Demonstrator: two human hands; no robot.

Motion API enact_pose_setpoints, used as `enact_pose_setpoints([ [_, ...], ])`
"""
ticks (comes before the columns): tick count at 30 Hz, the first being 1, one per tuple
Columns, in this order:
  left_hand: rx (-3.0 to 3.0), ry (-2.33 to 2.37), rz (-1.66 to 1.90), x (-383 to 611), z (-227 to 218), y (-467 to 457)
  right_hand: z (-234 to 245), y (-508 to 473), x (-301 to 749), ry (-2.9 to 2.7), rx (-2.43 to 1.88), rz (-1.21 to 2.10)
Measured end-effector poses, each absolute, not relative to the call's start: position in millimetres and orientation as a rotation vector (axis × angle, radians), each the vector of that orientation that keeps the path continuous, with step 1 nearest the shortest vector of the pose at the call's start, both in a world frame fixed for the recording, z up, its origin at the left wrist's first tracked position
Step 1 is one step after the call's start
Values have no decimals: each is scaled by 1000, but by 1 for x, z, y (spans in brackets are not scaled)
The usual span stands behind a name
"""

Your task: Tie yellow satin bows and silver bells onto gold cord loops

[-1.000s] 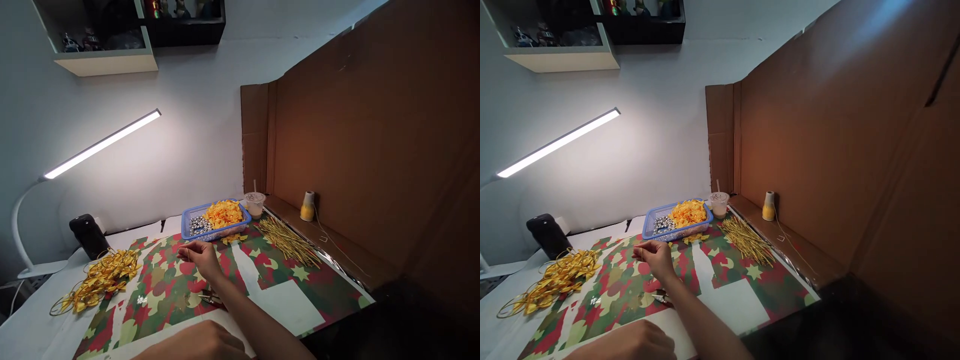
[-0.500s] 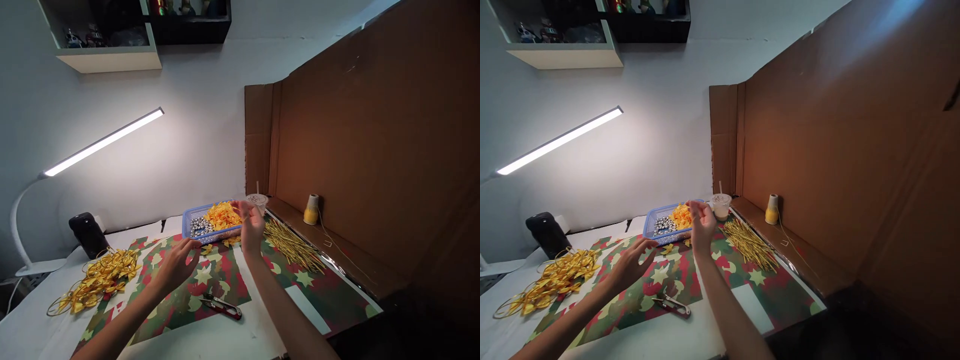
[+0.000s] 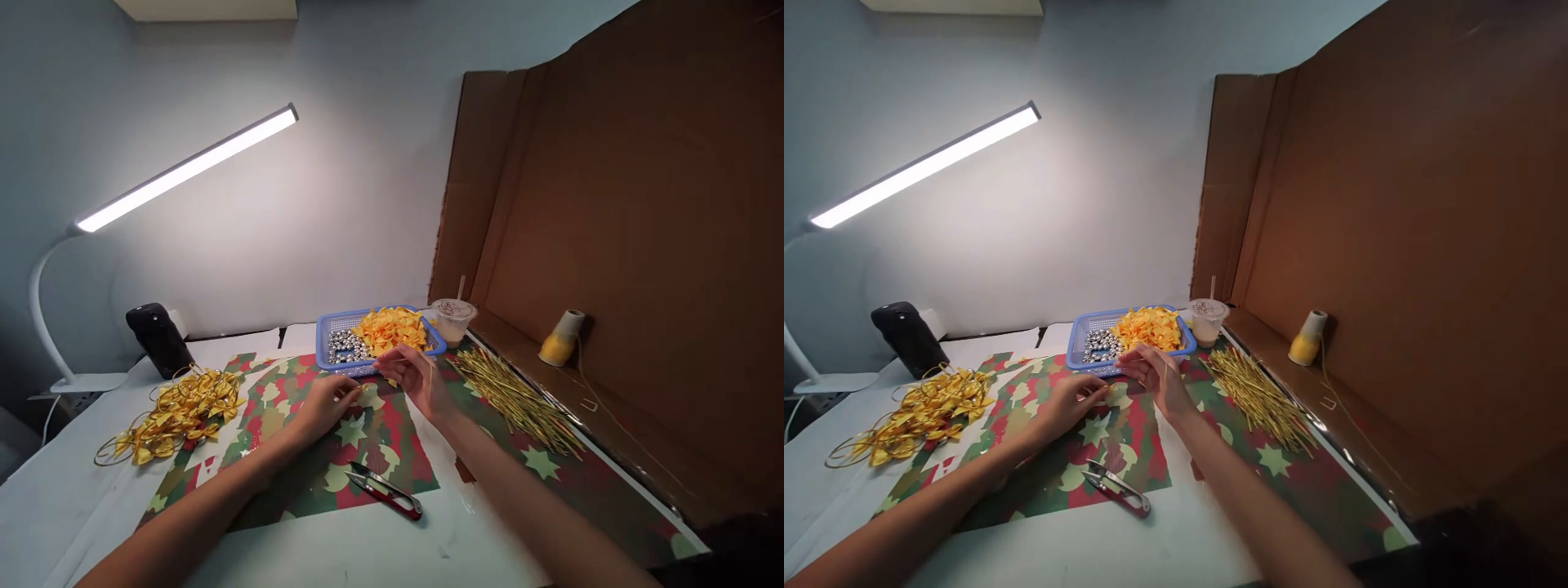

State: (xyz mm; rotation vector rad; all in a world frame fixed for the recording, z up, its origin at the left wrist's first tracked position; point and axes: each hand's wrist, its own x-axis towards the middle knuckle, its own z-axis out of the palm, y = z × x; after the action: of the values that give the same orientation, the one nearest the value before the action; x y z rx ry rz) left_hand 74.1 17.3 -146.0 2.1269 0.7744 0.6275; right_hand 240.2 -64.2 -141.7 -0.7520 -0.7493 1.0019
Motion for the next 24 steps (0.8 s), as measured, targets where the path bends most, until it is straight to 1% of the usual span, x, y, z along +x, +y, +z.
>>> enact_pose_setpoints([
  [4, 1877, 779, 460, 50, -146, 13, -162, -67, 234, -741, -827, 1094],
  [8, 1745, 764, 338, 32, -147, 12, -175, -68, 226, -803, -944, 1148],
  [14, 1687, 673, 354, 29, -154, 13, -179, -78, 217, -1034, -1214, 1141],
  [19, 1672, 681, 318, 32, -159, 15, -181, -85, 218, -1219, -1387, 1046],
  [24, 1706, 734, 311, 33, -158, 14, -186, -87, 225, -1228, -1388, 1054],
])
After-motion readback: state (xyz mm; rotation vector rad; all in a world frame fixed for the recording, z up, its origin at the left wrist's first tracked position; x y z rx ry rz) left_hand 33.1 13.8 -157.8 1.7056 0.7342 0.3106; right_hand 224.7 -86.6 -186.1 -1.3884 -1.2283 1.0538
